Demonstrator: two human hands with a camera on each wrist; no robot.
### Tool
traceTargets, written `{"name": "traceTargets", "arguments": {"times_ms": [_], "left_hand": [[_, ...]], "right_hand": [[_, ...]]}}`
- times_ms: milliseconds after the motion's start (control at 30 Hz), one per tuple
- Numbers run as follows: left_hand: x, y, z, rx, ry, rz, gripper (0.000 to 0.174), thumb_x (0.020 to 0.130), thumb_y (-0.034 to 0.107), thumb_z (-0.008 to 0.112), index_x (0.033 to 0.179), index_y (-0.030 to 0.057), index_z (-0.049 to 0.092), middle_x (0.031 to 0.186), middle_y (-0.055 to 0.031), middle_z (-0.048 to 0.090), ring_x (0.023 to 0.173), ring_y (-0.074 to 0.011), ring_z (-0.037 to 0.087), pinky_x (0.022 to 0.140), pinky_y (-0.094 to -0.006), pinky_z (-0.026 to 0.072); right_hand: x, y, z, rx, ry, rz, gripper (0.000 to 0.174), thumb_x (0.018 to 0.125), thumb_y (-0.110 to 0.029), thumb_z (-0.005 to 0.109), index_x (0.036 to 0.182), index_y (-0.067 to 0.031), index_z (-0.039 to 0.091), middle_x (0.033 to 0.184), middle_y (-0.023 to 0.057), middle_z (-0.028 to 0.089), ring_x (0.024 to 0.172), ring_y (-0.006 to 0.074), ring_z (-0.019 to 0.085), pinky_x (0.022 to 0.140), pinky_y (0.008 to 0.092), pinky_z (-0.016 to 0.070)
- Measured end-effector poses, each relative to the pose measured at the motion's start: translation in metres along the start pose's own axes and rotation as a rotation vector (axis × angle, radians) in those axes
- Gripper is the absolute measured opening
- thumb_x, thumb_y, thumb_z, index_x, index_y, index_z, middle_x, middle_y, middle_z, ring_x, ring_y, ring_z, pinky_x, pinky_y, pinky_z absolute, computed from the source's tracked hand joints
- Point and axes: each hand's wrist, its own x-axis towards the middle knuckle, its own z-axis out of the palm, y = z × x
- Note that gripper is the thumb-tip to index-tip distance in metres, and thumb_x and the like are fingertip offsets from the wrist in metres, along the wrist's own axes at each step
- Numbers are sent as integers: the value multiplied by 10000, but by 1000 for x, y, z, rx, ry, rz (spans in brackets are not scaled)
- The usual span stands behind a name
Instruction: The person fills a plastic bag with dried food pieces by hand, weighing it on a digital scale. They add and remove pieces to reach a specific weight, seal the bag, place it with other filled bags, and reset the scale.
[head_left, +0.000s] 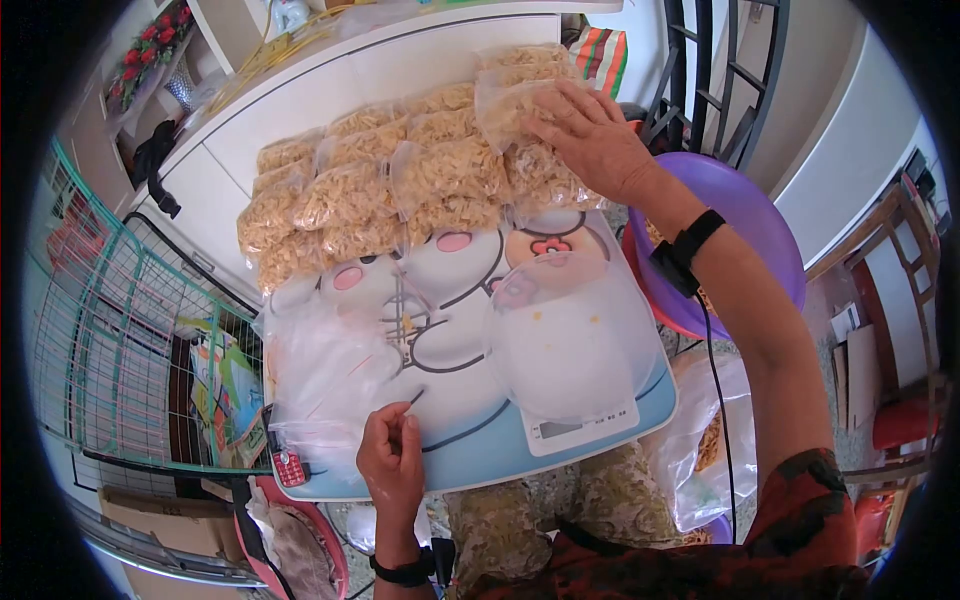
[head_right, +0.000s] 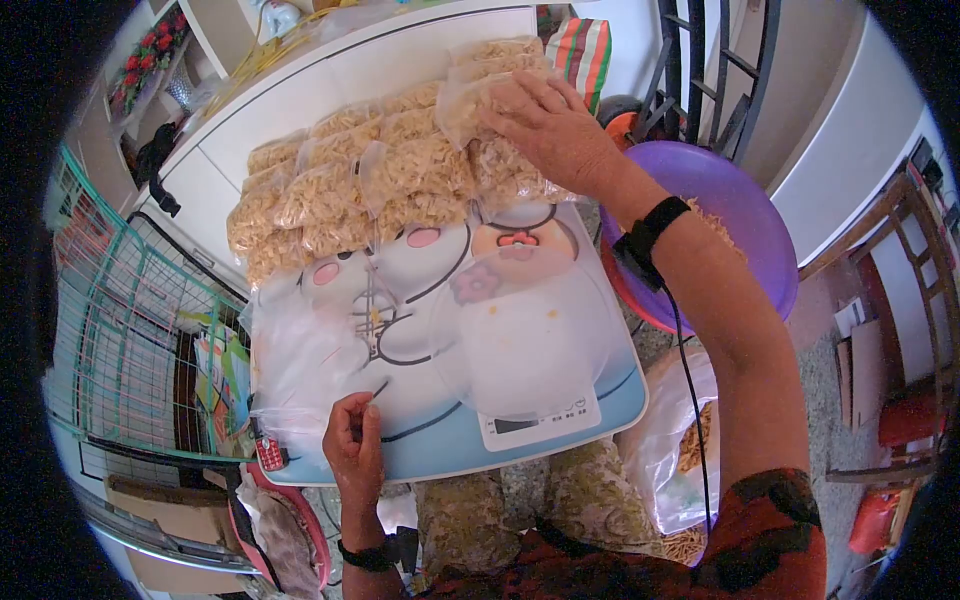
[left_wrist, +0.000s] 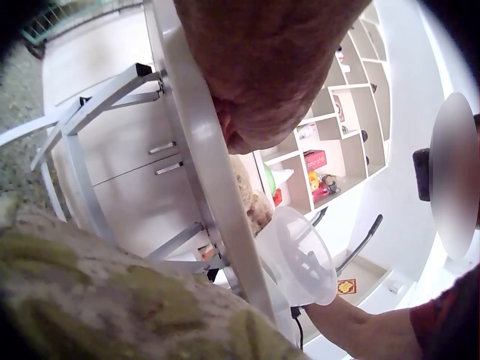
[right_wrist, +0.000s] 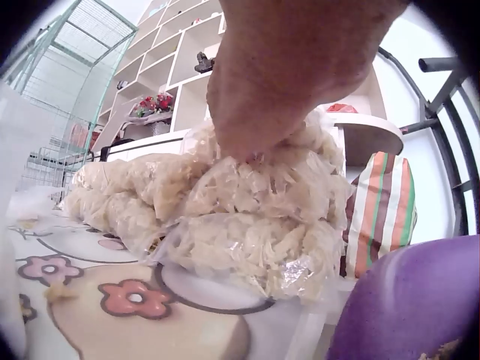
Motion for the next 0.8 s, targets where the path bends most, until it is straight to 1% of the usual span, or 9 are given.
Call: {"name": "traceTargets", "arguments": {"times_ms": [67,167,267,367,467,567,667,733,800], "left_hand": [[0,-1,0,-2,2,-4,136,933,82,602,1043,6,623,750,-6,561,655,-64,501,589,-206,420],[0,1,0,4,7,-7,133,931,81,603,1039,6,624,751,-7,562,658,-66,503,592,-209,421],[-1,6,-1,28,3,8,133,928,76,599,1038,6,625,752,-12,562,657,-71,504,595,-214,423],[-2,4,-2,41,11,29,136,922,70,598,1038,4,626,749,-19,561,652,-80,505,597,-227,429],[-4,1,-3,38,6,33,146,922,91,598,1040,8,626,765,-25,573,665,-88,511,613,-241,437],[-7,3,-4,62,-10,25,167,933,135,596,1045,15,625,801,-27,601,695,-92,522,640,-251,445],[-7,0,-2,94,17,93,156,925,119,597,1038,16,630,777,-38,594,658,-102,521,619,-253,448],[-7,-4,0,134,47,154,141,915,89,599,1028,15,639,743,-49,578,614,-113,517,595,-254,447],[-8,-8,1,160,59,182,130,919,99,597,1012,21,641,762,-57,595,627,-125,536,600,-261,455]], "right_hand": [[-2,4,5,18,7,-27,534,854,-147,641,1364,-215,498,1477,49,377,1404,302,290,1137,473,253],[-1,7,7,45,8,-35,560,836,-173,637,1372,-221,482,1453,65,408,1389,320,314,1129,512,250],[1,6,-8,86,-6,-42,583,811,-158,660,1363,-213,481,1456,71,405,1391,329,308,1123,511,255],[-1,2,-38,204,70,1,589,802,-140,666,1356,-203,477,1458,88,398,1387,339,308,1111,517,261],[-17,-2,-66,264,160,115,550,819,-98,637,1344,-165,487,1442,135,405,1360,354,343,1096,494,293],[-50,-22,-107,424,227,309,474,856,-48,585,1321,-101,506,1426,171,411,1318,373,393,1085,456,328],[-105,-53,-134,521,201,508,400,889,-19,541,1288,-35,520,1371,204,461,1266,380,454,1074,419,350],[-145,-80,-141,643,146,636,371,912,-20,515,1283,-15,518,1330,205,500,1248,365,477,1071,411,354],[-176,-105,-146,743,103,748,351,931,-23,494,1281,-1,515,1294,202,535,1229,343,501,1062,399,364]]}}
